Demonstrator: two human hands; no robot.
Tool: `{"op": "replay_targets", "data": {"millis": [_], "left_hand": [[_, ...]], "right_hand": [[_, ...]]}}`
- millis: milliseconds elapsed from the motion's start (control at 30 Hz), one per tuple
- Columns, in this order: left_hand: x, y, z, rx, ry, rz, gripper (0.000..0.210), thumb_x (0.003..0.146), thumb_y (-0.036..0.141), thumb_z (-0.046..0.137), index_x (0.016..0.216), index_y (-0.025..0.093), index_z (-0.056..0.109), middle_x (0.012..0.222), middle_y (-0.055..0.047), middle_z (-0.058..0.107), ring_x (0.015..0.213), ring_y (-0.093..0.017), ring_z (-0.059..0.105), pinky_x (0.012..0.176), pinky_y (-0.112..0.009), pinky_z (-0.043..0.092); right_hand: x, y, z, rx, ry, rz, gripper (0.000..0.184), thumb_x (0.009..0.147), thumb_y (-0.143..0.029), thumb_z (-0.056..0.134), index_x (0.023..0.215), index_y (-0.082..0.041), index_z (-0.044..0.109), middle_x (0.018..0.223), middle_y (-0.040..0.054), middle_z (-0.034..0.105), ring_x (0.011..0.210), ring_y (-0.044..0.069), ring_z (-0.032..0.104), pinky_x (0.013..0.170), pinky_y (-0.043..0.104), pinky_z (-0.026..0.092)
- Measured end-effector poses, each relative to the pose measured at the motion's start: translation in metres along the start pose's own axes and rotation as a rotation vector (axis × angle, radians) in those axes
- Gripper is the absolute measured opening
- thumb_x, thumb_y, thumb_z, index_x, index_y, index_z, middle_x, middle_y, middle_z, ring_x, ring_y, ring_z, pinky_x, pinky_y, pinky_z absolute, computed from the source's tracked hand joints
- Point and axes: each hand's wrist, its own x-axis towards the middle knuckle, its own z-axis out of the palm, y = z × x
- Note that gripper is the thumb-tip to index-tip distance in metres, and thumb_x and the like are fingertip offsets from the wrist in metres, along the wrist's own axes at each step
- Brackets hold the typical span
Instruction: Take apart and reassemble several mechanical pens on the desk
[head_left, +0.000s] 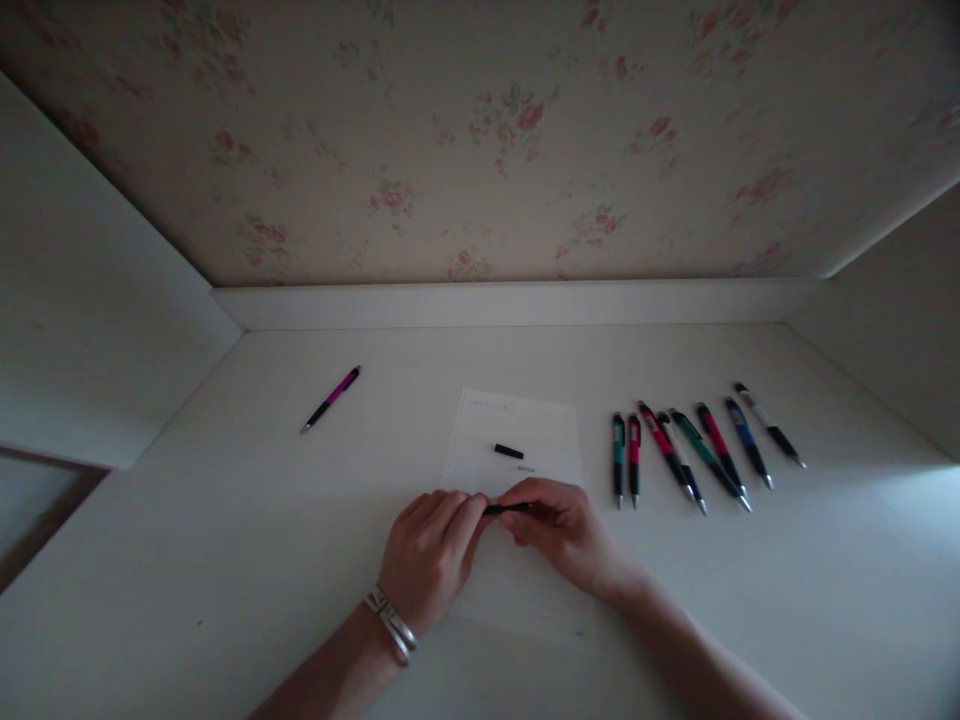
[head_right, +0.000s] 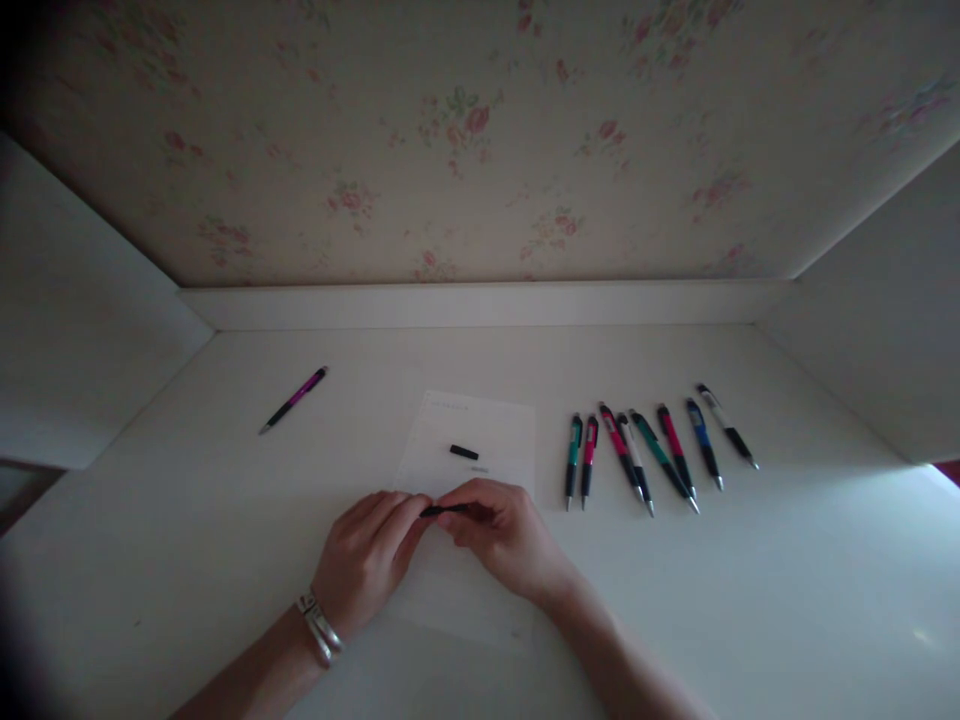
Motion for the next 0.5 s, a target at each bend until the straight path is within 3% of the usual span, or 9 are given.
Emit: {"op": "replay_targets", "data": {"millis": [100,300,400,500], "left_hand": [[-0.001,-0.001,0.001,0.021,-0.026,0.015,0.013,0.097,0.014,0.051,0.105,0.018,0.060,0.079,-0.004,0.067,0.070,-0.020,0.062,0.067,-0.036,0.052],[-0.001,-0.001,0.002,0.001,-0.037,0.028,0.010,0.096,0.016,0.053,0.104,0.017,0.059,0.083,-0.006,0.070,0.076,-0.022,0.064,0.074,-0.040,0.052],[-0.001,-0.001,0.001,0.019,-0.022,0.016,0.011,0.096,0.016,0.052,0.105,0.016,0.059,0.083,-0.007,0.069,0.076,-0.023,0.064,0.074,-0.041,0.053],[0.001,-0.001,0.000,0.036,-0.044,-0.001,0.013,0.097,0.017,0.050,0.106,0.016,0.060,0.081,-0.007,0.068,0.075,-0.023,0.063,0.071,-0.040,0.052]], "right_hand": [[0.000,-0.003,0.000,-0.074,0.015,0.002,0.024,0.085,-0.042,0.069,0.087,-0.019,0.073,0.069,0.0024,0.065,0.056,0.013,0.057,0.051,0.026,0.044],[0.000,-0.012,0.001,-0.383,0.040,-0.120,0.043,0.093,-0.043,0.058,0.059,-0.018,0.062,0.055,-0.0006,0.052,0.054,0.012,0.048,0.052,0.027,0.036],[-0.002,-0.009,0.001,-0.335,0.049,-0.123,0.024,0.090,-0.041,0.064,0.084,-0.019,0.070,0.071,0.0028,0.063,0.064,0.015,0.056,0.058,0.027,0.043],[-0.005,-0.005,0.001,-0.248,0.058,-0.124,0.024,0.088,-0.039,0.068,0.105,-0.022,0.067,0.086,0.0052,0.066,0.070,0.017,0.060,0.060,0.028,0.047]]}}
